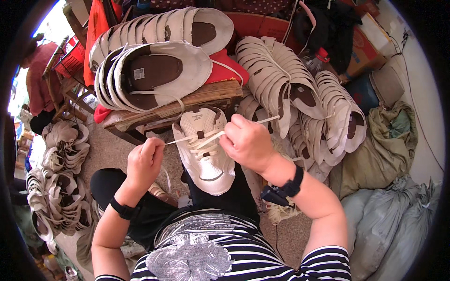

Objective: Insert and thread shoelaces through the eyelets of a shoe upper.

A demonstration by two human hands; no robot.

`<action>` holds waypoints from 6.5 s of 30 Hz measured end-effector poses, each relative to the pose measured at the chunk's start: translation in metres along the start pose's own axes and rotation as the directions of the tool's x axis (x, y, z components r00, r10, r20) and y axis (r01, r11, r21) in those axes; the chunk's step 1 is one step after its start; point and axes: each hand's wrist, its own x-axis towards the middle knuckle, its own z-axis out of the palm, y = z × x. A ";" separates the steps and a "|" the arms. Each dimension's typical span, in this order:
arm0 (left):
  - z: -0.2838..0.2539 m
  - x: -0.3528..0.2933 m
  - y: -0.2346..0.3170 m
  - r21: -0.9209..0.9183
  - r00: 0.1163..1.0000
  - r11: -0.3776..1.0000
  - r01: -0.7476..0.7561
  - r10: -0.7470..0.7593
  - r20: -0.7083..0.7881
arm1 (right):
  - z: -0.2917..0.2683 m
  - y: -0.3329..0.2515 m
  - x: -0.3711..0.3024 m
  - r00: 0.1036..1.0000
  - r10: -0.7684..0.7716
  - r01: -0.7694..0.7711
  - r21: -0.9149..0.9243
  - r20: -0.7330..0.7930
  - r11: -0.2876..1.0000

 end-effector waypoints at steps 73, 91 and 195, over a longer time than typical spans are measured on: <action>-0.046 -0.014 -0.051 0.227 0.974 0.948 0.224 -0.228 -0.009 | 0.008 0.030 0.011 0.969 -0.246 0.246 0.035 -0.010 0.969; -0.058 -0.017 -0.007 -0.605 0.753 0.513 0.608 -0.615 0.235 | 0.008 0.011 0.037 0.860 0.029 -0.101 0.113 0.509 0.988; 0.026 0.042 0.015 -0.250 0.807 0.794 0.554 -0.437 0.398 | -0.010 0.012 0.059 0.704 -0.167 0.240 -0.010 0.690 0.971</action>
